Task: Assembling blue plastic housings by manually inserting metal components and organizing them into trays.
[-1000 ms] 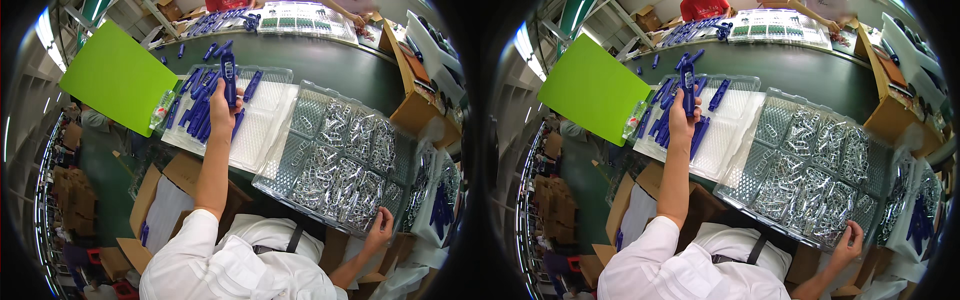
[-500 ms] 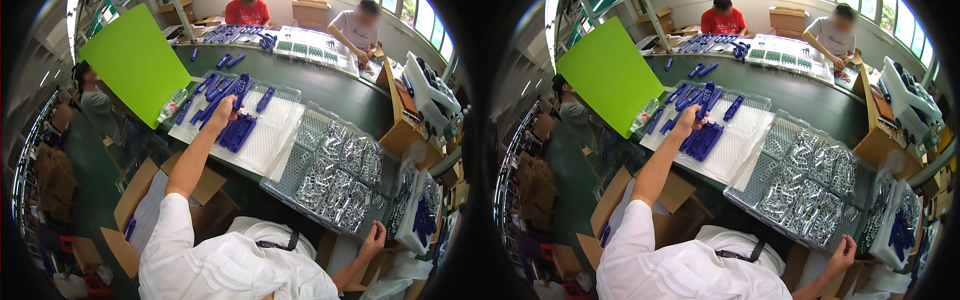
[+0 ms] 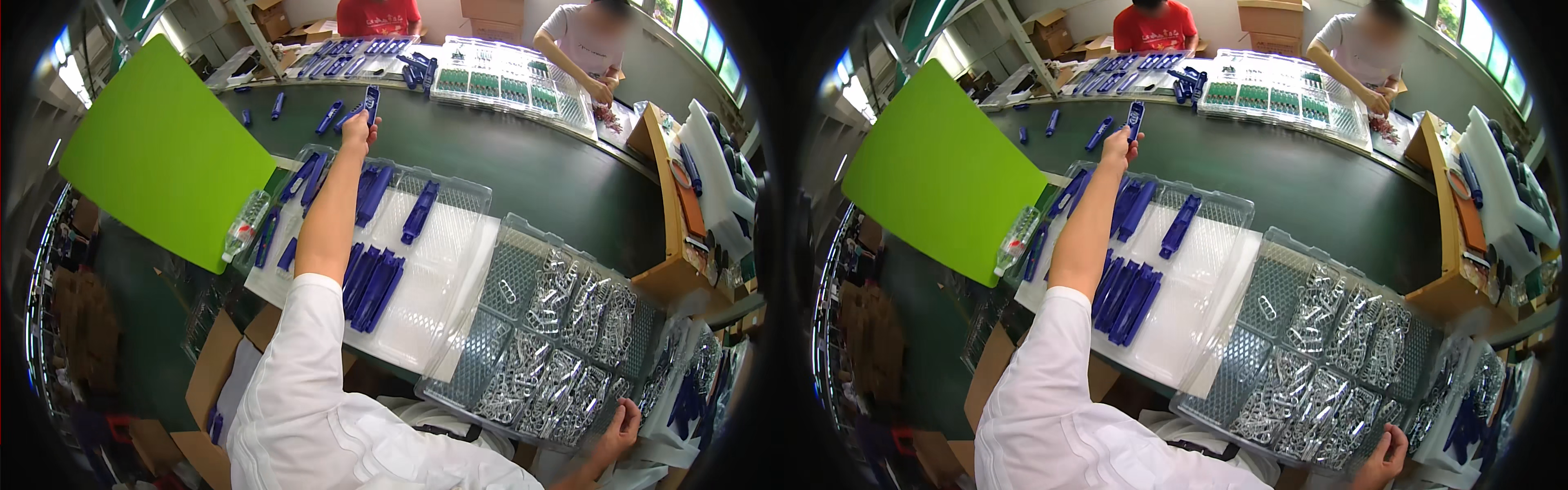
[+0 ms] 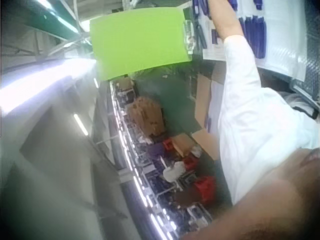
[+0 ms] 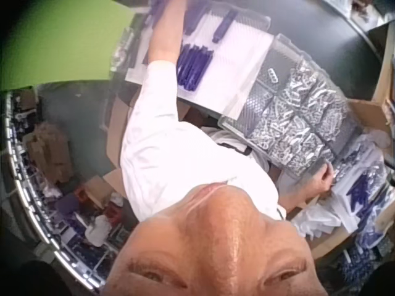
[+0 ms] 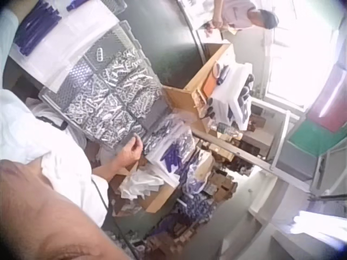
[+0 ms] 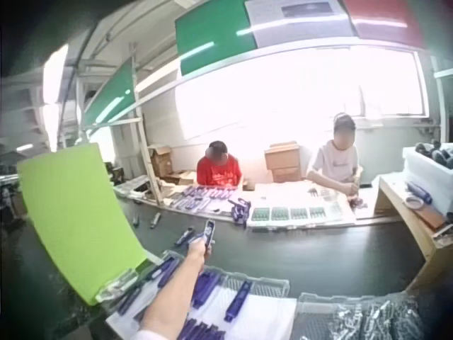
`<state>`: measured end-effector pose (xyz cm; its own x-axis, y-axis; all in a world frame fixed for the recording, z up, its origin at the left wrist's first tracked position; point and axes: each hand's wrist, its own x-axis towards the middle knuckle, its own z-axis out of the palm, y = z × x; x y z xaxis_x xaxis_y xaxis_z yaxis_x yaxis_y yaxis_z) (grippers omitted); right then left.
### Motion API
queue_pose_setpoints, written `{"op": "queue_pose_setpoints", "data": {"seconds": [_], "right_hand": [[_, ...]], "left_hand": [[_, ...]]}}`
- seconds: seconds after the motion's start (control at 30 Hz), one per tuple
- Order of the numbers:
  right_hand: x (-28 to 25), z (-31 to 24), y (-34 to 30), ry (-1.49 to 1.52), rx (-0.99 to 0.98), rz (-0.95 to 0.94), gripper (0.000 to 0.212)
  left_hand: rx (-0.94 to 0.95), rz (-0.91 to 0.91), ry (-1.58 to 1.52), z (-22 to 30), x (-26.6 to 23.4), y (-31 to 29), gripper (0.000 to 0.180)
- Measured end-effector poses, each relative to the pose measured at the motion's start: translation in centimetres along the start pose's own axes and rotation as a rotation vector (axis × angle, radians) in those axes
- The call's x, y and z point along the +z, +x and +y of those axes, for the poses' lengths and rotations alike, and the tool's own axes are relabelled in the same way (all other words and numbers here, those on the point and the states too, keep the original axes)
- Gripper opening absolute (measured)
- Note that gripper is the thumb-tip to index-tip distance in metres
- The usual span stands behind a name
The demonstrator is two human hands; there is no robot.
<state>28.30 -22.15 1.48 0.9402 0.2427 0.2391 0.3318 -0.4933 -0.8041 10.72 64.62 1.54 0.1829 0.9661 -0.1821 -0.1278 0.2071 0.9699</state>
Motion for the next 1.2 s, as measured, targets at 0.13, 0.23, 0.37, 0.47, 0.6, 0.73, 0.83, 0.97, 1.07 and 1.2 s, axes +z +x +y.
{"op": "queue_pose_setpoints", "data": {"seconds": [0.13,0.23,0.37,0.47,0.6,0.73,0.83,0.97,1.07,1.2], "right_hand": [[3.0,-5.5,2.9,-0.097,0.044,-0.051,0.017],[5.3,-8.3,4.9,-0.199,-0.026,-0.081,0.014],[8.7,-10.5,6.6,-0.304,-0.063,-0.150,0.014],[10.8,-10.5,7.5,-0.364,-0.067,-0.182,0.014],[12.5,-10.3,8.2,-0.387,-0.128,-0.263,0.017],[13.4,-10.1,8.5,-0.402,-0.145,-0.280,0.017],[14.0,-9.8,8.7,-0.404,-0.158,-0.277,0.017],[13.2,-9.0,8.5,-0.410,-0.086,-0.327,0.022],[15.4,-12.9,9.1,-0.439,-0.138,-0.308,0.018],[16.1,-13.4,9.1,-0.485,-0.129,-0.350,0.017]], "left_hand": [[-0.067,0.016,-0.065,-2.4,3.3,8.5,0.025],[-0.112,-0.007,-0.031,-3.1,5.0,14.2,0.019],[-0.012,0.017,0.092,-5.2,7.8,19.1,0.019],[0.034,0.024,0.160,-5.4,8.6,22.3,0.022],[0.088,-0.025,0.127,-6.2,8.1,25.4,0.022],[0.142,-0.046,0.083,-8.5,8.8,25.4,0.058],[0.187,-0.027,0.129,-8.6,7.7,25.0,0.060],[0.215,-0.019,0.078,-9.6,8.6,24.3,0.058],[0.277,0.023,0.080,-9.1,8.2,25.0,0.057],[0.224,0.037,0.172,-10.9,8.2,26.2,0.055]]}}
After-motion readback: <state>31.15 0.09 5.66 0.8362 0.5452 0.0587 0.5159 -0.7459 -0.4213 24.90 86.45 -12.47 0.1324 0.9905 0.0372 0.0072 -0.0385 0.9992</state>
